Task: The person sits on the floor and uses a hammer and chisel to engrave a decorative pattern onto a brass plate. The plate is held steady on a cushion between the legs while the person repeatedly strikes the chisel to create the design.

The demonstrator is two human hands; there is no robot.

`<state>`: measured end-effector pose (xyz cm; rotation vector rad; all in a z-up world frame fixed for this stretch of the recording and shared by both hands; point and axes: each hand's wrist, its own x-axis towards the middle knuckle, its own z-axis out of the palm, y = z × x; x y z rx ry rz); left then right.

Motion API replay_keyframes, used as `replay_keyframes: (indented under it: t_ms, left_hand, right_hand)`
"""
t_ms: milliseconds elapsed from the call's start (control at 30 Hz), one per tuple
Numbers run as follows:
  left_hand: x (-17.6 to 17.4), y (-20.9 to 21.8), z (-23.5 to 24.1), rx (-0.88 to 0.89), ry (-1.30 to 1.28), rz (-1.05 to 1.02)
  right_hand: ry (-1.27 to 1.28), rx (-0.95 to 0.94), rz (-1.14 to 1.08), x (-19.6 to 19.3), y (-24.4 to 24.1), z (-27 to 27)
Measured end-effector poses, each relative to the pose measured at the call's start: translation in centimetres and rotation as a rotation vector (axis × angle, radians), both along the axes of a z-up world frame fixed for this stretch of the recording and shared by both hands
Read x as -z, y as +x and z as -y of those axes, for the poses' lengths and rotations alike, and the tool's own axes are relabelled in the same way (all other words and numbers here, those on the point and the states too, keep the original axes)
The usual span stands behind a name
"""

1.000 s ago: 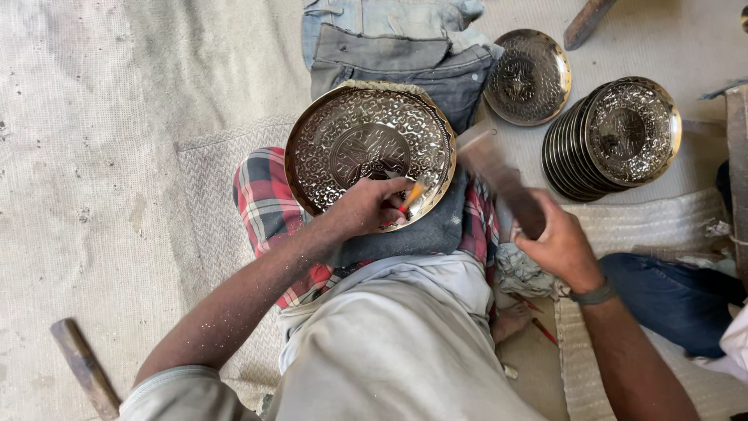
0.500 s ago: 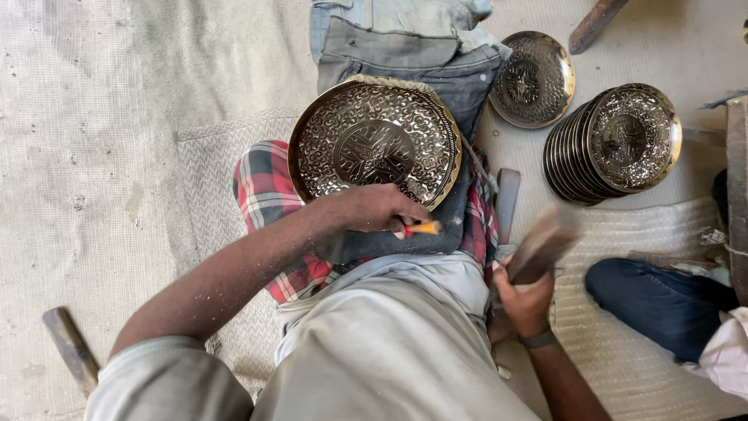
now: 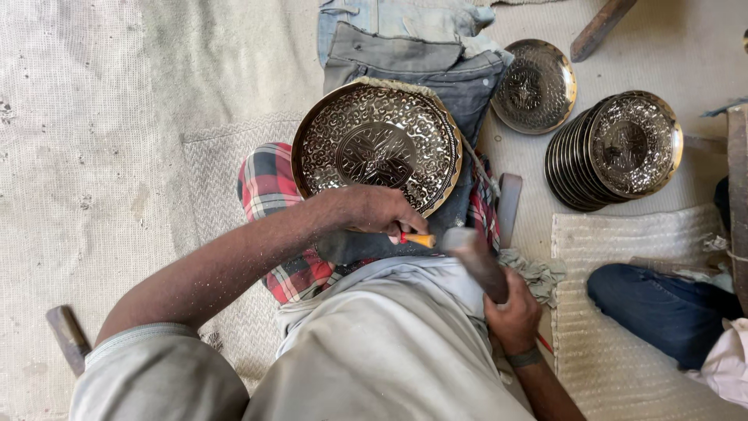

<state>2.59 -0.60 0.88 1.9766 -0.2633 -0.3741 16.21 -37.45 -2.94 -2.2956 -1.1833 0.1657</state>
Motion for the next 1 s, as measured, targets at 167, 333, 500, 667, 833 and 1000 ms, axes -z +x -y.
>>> replay_keyframes:
  t_ms: [167,333,500,667,833,1000]
  left_hand:
    - [-1.1,-0.5,-0.3,-0.017,0.052,-0.107]
    - [-0.4,-0.3,-0.4,-0.014,0.023,-0.038]
    - [0.8,-0.4,-0.6,-0.04,0.015,-0.066]
    - [1.5,-0.4,-1.0,-0.034,0.059,-0.063]
    - [1.4,-1.1,-1.3,-0.132,0.024,-0.039]
    - [0.7,-1.7,-1.7,-0.215,0.059,-0.152]
  right_hand:
    - [-0.116,-0.063,0.138,0.0,-0.6,0.2]
    - [-0.085,0.03,-0.049,-0.2,-0.5,0.0]
    - [0.065,0.114,-0.313,-0.3,-0.3,-0.1]
    - [0.204,0.101,-0.558,-1.2,-0.3,-0.5]
    - [-0.081,0.091,-0.362,-2.3,-0.1,-1.6]
    - [-0.205,0.004,-0.295,-3.4,1.0,-3.3]
